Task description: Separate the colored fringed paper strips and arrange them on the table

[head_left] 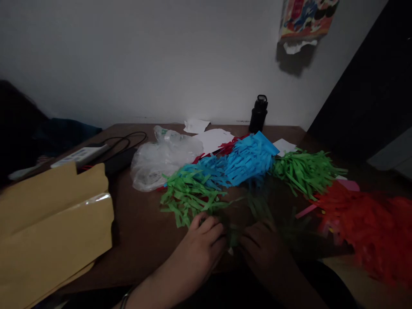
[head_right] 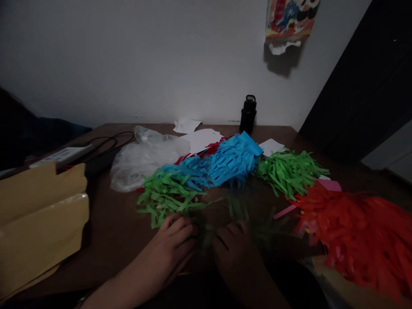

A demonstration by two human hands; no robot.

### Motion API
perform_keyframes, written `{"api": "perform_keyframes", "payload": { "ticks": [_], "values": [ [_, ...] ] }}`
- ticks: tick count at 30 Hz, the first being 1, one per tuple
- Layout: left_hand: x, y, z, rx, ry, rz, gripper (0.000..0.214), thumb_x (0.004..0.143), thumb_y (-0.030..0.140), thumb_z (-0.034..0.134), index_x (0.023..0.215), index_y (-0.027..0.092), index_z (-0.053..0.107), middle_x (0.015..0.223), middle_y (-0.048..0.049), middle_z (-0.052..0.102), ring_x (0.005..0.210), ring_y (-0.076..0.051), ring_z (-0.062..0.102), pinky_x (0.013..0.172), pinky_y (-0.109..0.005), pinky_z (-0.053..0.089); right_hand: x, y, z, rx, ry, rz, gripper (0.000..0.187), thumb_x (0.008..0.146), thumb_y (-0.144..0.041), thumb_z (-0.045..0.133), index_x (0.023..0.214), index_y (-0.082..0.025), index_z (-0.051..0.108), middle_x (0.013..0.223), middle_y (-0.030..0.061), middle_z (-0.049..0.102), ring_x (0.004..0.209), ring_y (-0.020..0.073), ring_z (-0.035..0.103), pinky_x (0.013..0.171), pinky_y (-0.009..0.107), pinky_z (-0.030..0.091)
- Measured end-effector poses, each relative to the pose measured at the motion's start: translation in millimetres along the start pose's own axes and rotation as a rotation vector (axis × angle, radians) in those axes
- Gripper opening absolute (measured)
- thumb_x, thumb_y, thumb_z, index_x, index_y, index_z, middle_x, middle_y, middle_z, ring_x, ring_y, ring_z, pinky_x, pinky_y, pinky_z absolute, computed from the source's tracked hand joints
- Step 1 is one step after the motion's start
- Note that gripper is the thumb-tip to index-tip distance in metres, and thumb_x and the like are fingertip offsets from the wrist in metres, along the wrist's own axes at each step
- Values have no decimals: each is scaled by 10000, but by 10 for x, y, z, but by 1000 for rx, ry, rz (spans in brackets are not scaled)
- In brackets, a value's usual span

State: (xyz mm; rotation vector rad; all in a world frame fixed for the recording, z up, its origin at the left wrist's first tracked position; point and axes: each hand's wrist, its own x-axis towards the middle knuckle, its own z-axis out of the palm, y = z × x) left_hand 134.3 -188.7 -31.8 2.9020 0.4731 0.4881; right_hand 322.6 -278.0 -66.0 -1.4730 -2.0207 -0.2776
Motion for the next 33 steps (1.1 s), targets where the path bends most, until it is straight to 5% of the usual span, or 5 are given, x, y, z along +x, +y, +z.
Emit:
{"api": "perform_keyframes", "payload": {
  "ticks": [7, 13, 22, 27, 33],
  "values": [
    [-50, -33, -5, -80, -38, -97, 33, 881, 172, 576, 877, 192, 602, 913, -33, 615, 889, -237, 515, 874, -425, 347, -73, 110, -75, -57, -1, 65, 293, 961, -116, 375, 761, -194, 574, 732, 4, 589, 735, 167, 538, 834, 361, 318],
    [13, -16, -31, -146, -59, -277, 202, 925, 116, 447, 827, 178, 612, 955, -57, 599, 900, -243, 521, 815, -418, 373, -114, 173, -53, -71, 20, 248, 268, 966, -189, 395, 758, -200, 565, 836, 39, 616, 810, 203, 540, 808, 385, 304],
    [135, -2, 44, 82, -98, -387, 148, 878, 161, 497, 855, 168, 643, 937, -93, 594, 886, -277, 525, 781, -456, 383, -72, 119, -75, -317, -3, 374, 256, 922, -227, 452, 690, -207, 558, 779, 73, 608, 777, 268, 532, 793, 477, 317],
    [121, 10, 33, 12, -47, -186, 138, 862, 100, 552, 903, 190, 649, 967, -63, 609, 919, -259, 500, 862, -465, 342, 14, 21, -100, -145, 140, 194, 236, 939, -145, 445, 847, -216, 651, 835, 50, 653, 835, 230, 540, 885, 473, 308],
    [102, 65, -75, -81, -59, -129, 133, 829, 119, 595, 919, 201, 649, 952, -44, 587, 926, -252, 483, 876, -447, 329, 79, -71, 76, -41, 77, 40, 288, 951, -118, 430, 740, -190, 612, 687, 9, 598, 723, 178, 510, 822, 398, 321]
  ]
}}
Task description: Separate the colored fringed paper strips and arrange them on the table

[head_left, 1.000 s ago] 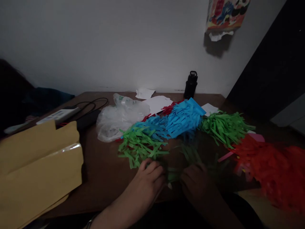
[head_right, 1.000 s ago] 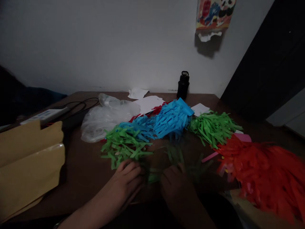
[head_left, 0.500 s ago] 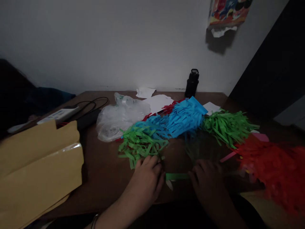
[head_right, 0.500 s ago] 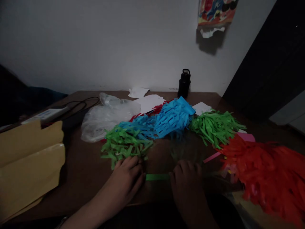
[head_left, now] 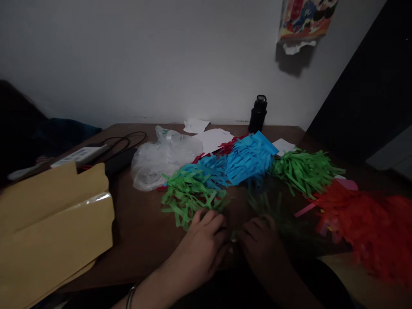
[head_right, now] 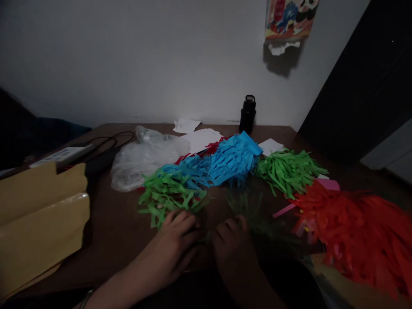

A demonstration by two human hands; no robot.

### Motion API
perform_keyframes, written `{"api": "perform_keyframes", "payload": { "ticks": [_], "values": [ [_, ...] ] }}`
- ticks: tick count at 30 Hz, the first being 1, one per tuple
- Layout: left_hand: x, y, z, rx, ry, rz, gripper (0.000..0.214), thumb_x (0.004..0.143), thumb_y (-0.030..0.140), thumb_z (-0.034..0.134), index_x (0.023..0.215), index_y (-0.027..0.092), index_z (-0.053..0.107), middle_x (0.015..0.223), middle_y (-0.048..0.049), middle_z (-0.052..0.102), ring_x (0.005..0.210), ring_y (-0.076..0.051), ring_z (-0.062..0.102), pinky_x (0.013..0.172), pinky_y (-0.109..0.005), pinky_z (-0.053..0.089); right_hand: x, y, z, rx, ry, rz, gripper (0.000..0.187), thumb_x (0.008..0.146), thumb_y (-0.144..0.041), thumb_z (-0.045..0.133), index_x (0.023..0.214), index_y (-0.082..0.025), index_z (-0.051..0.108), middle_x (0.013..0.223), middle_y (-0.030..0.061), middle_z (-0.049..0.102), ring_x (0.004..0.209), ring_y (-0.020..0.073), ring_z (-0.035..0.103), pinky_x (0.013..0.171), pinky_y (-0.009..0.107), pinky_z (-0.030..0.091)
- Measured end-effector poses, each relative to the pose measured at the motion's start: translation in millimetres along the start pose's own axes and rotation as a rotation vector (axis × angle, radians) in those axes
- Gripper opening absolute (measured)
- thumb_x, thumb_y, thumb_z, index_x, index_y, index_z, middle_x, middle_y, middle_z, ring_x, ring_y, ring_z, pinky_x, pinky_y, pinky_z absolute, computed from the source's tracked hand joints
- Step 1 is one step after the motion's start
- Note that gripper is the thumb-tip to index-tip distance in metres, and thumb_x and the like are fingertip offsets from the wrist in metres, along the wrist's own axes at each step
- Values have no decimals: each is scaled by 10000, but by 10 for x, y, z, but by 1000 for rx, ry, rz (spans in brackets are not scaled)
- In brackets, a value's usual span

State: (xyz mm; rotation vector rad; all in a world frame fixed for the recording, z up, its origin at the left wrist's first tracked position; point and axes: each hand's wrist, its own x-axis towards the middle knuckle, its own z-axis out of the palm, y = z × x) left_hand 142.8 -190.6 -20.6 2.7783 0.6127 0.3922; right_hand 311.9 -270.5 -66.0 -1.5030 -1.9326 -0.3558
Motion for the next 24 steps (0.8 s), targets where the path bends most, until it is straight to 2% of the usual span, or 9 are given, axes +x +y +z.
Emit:
{"api": "perform_keyframes", "payload": {
  "ticks": [3, 8, 12, 15, 24],
  "values": [
    [-4, -24, 20, -6, 17, 19, 119, 842, 130, 586, 905, 208, 651, 938, -38, 591, 913, -245, 488, 862, -436, 333, 0, 1, 30, 14, -15, 32, 304, 949, -124, 423, 697, -182, 584, 684, 11, 580, 702, 174, 498, 802, 389, 316],
    [6, -87, 106, -4, 42, 16, 181, 904, 128, 480, 820, 179, 632, 862, -49, 595, 840, -227, 495, 819, -417, 351, 15, 10, 32, 99, -69, 57, 211, 939, -145, 474, 797, -192, 622, 781, 22, 621, 782, 185, 524, 801, 377, 312],
    [-1, -96, 85, -119, 9, -52, 143, 871, 109, 510, 904, 182, 628, 949, -57, 603, 917, -240, 506, 849, -418, 347, 29, 8, 72, 21, -75, 10, 261, 940, -107, 429, 739, -183, 577, 734, 21, 598, 739, 189, 506, 814, 392, 302],
    [-8, -94, 65, -164, -7, -34, 160, 875, 107, 497, 896, 194, 630, 978, -57, 605, 938, -246, 509, 862, -427, 337, 19, 26, 77, 2, -104, 0, 251, 941, -104, 425, 749, -187, 563, 747, 19, 595, 750, 194, 506, 826, 392, 294],
    [-59, -142, 115, -189, 52, -185, 161, 851, 104, 489, 796, 182, 619, 917, -58, 585, 898, -253, 514, 816, -432, 339, -103, 362, -128, 12, -172, 139, 199, 914, -99, 478, 805, -212, 601, 861, 18, 640, 839, 202, 533, 849, 397, 272]
  ]
}}
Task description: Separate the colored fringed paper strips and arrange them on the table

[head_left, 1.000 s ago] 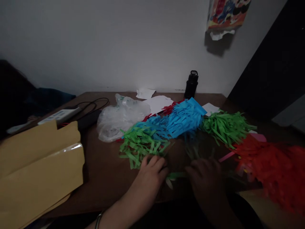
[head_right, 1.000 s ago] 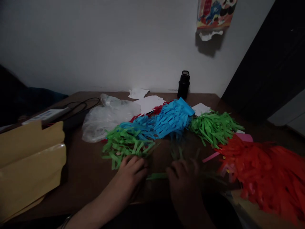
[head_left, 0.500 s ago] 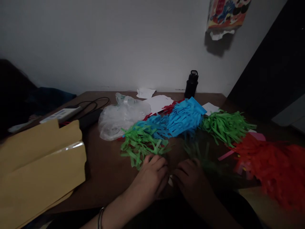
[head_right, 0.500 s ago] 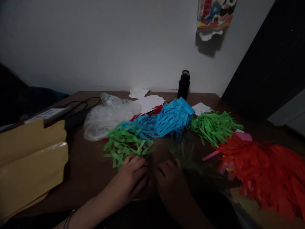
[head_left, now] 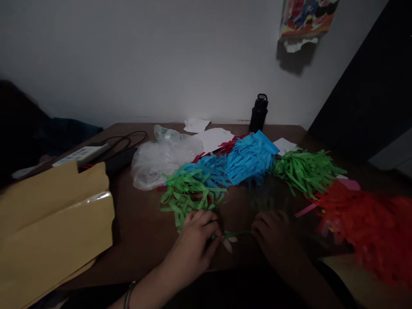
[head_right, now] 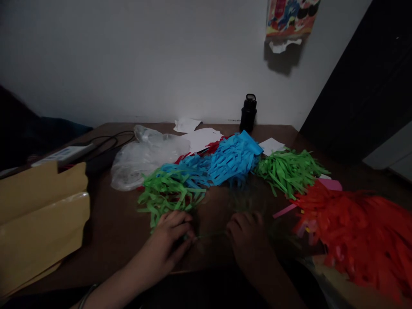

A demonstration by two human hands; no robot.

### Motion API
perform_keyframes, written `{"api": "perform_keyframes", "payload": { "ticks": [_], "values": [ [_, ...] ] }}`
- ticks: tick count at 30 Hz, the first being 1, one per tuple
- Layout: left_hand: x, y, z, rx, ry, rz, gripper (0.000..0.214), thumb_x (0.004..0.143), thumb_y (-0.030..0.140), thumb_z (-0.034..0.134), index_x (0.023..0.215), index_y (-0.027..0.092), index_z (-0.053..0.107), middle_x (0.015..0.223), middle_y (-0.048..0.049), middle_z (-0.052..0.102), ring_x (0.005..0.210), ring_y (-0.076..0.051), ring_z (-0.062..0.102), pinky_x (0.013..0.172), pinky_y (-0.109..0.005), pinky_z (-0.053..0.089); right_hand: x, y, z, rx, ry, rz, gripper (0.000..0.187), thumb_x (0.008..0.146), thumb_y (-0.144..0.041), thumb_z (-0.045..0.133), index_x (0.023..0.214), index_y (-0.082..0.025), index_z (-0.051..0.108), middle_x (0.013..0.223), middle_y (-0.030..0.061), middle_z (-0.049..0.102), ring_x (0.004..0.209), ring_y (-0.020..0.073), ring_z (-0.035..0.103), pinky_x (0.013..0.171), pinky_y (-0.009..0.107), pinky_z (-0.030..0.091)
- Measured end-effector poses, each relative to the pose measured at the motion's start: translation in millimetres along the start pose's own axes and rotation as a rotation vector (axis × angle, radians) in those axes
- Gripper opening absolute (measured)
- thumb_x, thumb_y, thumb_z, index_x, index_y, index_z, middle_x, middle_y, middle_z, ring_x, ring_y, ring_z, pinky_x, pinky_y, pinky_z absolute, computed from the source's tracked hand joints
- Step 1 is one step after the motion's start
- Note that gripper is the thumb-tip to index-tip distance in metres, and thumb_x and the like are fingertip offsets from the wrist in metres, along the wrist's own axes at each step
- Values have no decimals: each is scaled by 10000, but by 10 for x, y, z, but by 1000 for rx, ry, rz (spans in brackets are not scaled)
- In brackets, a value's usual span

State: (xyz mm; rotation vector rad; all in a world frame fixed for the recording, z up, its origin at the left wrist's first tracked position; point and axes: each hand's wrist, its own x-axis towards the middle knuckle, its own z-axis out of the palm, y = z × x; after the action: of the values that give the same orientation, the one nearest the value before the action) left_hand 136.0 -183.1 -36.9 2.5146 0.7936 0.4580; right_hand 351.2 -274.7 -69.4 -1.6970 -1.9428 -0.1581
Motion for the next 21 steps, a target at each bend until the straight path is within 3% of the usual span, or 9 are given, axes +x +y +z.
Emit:
{"api": "perform_keyframes", "payload": {
  "ticks": [8, 14, 16, 21],
  "values": [
    [44, 98, -17, 148, -34, -94, 226, 895, 144, 420, 796, 168, 621, 919, -84, 584, 901, -275, 524, 794, -454, 358, 24, -108, -31, 40, -14, 172, 151, 843, -85, 516, 779, -202, 588, 881, 32, 609, 872, 226, 541, 849, 421, 283],
    [68, 131, 31, 233, -27, -126, 117, 838, 126, 533, 871, 172, 636, 960, -84, 603, 926, -290, 533, 756, -451, 366, 73, -130, -63, 2, 10, 304, 116, 766, -117, 619, 710, -212, 584, 813, 17, 613, 814, 233, 534, 794, 416, 291],
    [63, 118, 53, 300, 6, -46, 89, 830, 128, 589, 870, 182, 648, 958, -71, 616, 912, -278, 527, 797, -479, 357, 71, -121, -63, 15, 36, 249, 132, 766, -91, 611, 745, -221, 611, 829, 16, 631, 822, 228, 537, 807, 420, 296],
    [73, 95, 162, 488, 87, 255, 97, 844, 153, 663, 757, 195, 655, 814, -13, 626, 809, -218, 507, 934, -536, 275, 32, -161, -31, 32, 83, -74, 203, 791, -44, 570, 837, -226, 647, 850, 2, 662, 889, 205, 549, 1012, 503, 228]
  ]
}}
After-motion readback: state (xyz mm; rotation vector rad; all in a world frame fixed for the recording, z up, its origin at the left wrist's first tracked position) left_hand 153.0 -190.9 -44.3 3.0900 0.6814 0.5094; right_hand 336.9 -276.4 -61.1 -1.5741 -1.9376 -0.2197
